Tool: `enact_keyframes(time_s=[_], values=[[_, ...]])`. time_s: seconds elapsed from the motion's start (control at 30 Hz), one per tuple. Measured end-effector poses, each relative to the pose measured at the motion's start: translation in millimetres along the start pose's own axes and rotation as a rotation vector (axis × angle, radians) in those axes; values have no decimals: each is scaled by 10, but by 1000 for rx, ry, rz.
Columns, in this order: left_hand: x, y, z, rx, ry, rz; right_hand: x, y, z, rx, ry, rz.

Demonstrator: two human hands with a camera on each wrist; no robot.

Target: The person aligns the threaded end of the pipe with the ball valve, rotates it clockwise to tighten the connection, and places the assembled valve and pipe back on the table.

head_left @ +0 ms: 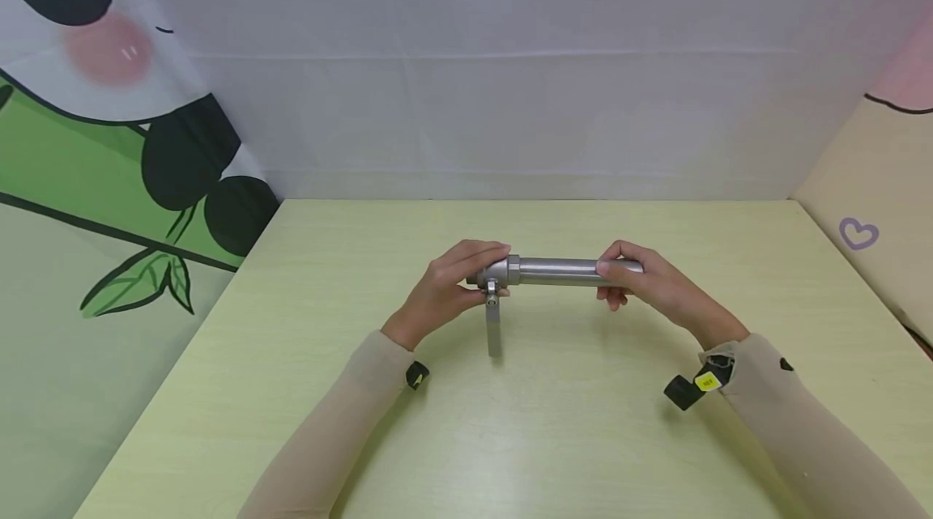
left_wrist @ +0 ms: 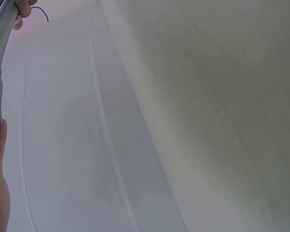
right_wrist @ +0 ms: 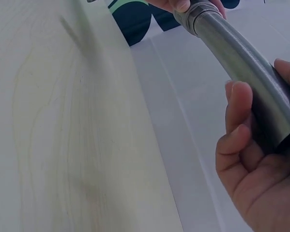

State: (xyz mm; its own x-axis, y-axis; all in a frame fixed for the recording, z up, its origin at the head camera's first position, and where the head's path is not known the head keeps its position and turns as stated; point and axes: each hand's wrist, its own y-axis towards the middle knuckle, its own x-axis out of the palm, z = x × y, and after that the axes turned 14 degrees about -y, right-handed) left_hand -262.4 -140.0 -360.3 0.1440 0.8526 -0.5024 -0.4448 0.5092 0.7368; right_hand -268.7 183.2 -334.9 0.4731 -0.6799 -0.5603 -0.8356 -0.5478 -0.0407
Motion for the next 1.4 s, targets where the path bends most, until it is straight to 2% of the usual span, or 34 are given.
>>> enact_keyframes(time_s=[0.13,0.4,0.63,0.87,0.97,1.17,1.4], values=[[0,1,-6,-4,6,-5,-9,-9,8,-15,-40,-9],[9,0,-5,-11,-17,0,-4,-30,-3,47,-112,5],[24,-3,14,-13,-20,-2,10,-49,9,55,-120,37],[27,-3,13,-22,-27,-9,-14,-55,15,70,-109,29],[32,-7,-10,-61,-40,-20,-19,-34,32,67,-157,38],[49,-6,-75,-182,-99,-56,-25,28,107,71,-229,25],[63,7,-189,-410,-153,-125,5,136,241,62,-263,-24]])
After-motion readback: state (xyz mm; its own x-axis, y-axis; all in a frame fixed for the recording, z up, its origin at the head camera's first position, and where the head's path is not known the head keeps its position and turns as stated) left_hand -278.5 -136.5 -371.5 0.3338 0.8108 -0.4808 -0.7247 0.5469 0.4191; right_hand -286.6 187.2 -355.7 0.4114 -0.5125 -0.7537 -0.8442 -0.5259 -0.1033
